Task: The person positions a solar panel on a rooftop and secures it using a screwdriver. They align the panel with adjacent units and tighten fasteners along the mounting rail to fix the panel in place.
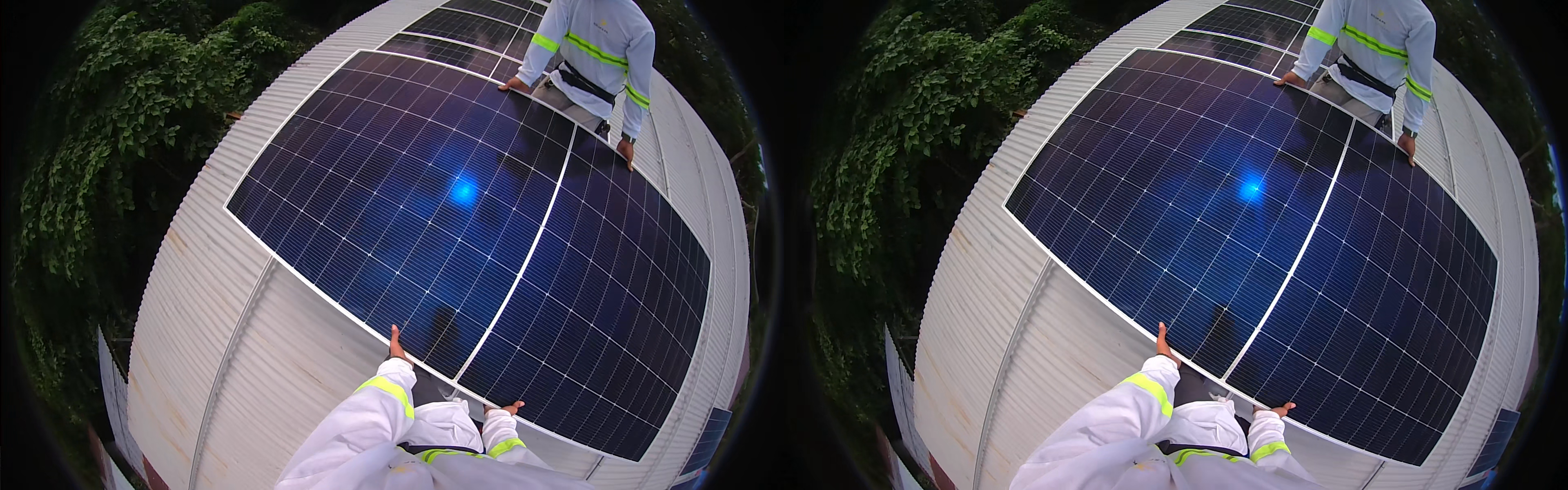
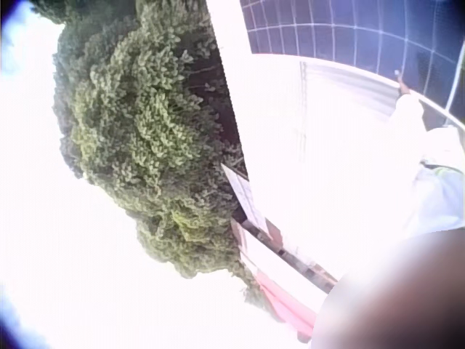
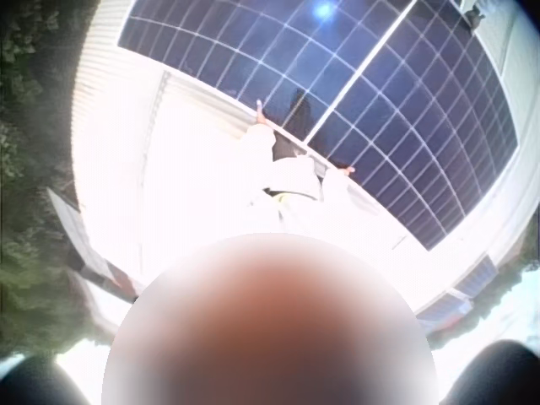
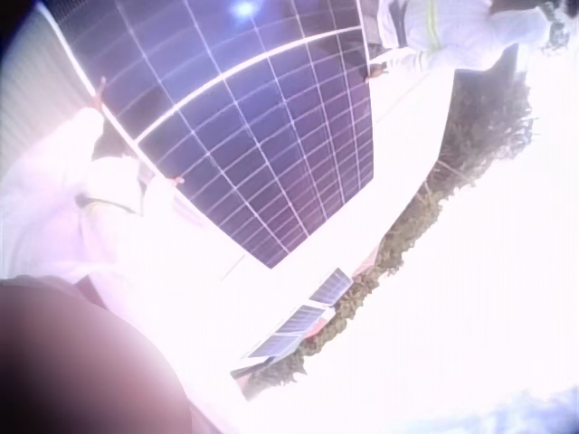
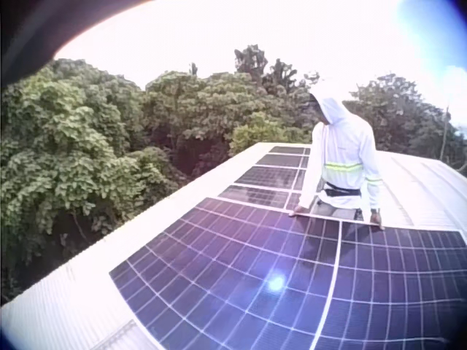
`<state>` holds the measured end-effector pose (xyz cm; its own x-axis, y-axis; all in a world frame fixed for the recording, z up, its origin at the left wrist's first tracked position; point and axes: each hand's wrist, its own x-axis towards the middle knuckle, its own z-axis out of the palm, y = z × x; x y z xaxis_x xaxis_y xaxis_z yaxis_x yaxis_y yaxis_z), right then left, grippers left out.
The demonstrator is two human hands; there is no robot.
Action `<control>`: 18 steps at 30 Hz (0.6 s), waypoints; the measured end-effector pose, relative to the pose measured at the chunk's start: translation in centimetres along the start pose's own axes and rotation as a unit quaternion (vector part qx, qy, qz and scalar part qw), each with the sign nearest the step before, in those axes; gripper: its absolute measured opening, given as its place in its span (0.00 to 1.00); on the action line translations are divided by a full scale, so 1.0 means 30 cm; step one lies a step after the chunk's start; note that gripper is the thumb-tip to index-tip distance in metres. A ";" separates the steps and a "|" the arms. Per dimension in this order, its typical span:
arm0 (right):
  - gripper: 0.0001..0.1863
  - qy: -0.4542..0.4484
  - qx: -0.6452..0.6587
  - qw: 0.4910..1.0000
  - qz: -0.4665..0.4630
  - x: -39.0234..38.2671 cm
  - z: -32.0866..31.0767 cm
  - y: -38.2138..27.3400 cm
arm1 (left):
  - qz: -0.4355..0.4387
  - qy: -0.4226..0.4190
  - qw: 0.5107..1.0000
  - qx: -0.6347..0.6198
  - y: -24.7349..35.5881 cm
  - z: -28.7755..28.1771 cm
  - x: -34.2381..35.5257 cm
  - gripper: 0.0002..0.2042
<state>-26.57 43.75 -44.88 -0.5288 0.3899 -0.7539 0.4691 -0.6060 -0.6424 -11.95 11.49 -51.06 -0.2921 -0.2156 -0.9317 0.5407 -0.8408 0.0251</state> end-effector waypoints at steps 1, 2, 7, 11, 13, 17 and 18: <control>0.45 -0.001 -0.005 1.000 -0.002 0.000 0.004 -0.007 | 0.008 -0.008 1.000 -0.009 -0.014 0.004 0.007 0.42; 0.44 -0.018 -0.013 1.000 -0.003 0.008 0.009 -0.009 | -0.002 0.000 1.000 -0.018 -0.030 -0.002 0.017 0.40; 0.43 0.047 -0.048 0.997 -0.038 0.022 0.036 -0.027 | 0.026 -0.020 0.999 -0.037 -0.064 0.003 0.004 0.33; 0.45 0.014 -0.054 0.997 0.049 -0.020 0.058 -0.047 | 0.001 0.030 0.999 -0.040 -0.062 0.049 -0.040 0.34; 0.49 0.085 -0.101 0.991 0.027 -0.039 0.060 -0.058 | 0.020 -0.019 0.999 -0.017 -0.053 0.063 -0.057 0.34; 0.50 0.030 -0.047 0.996 0.072 -0.052 0.067 -0.065 | 0.044 -0.015 0.999 0.006 -0.066 0.066 -0.087 0.35; 0.50 0.029 -0.034 0.996 0.083 -0.047 0.072 -0.063 | 0.020 -0.014 1.000 0.014 -0.072 0.077 -0.089 0.35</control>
<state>-28.22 42.85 -42.30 -0.3985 0.3291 -0.8561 0.5948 -0.6178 -0.5144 -14.15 12.74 -47.78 -0.2931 -0.2635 -0.9190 0.5307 -0.8444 0.0729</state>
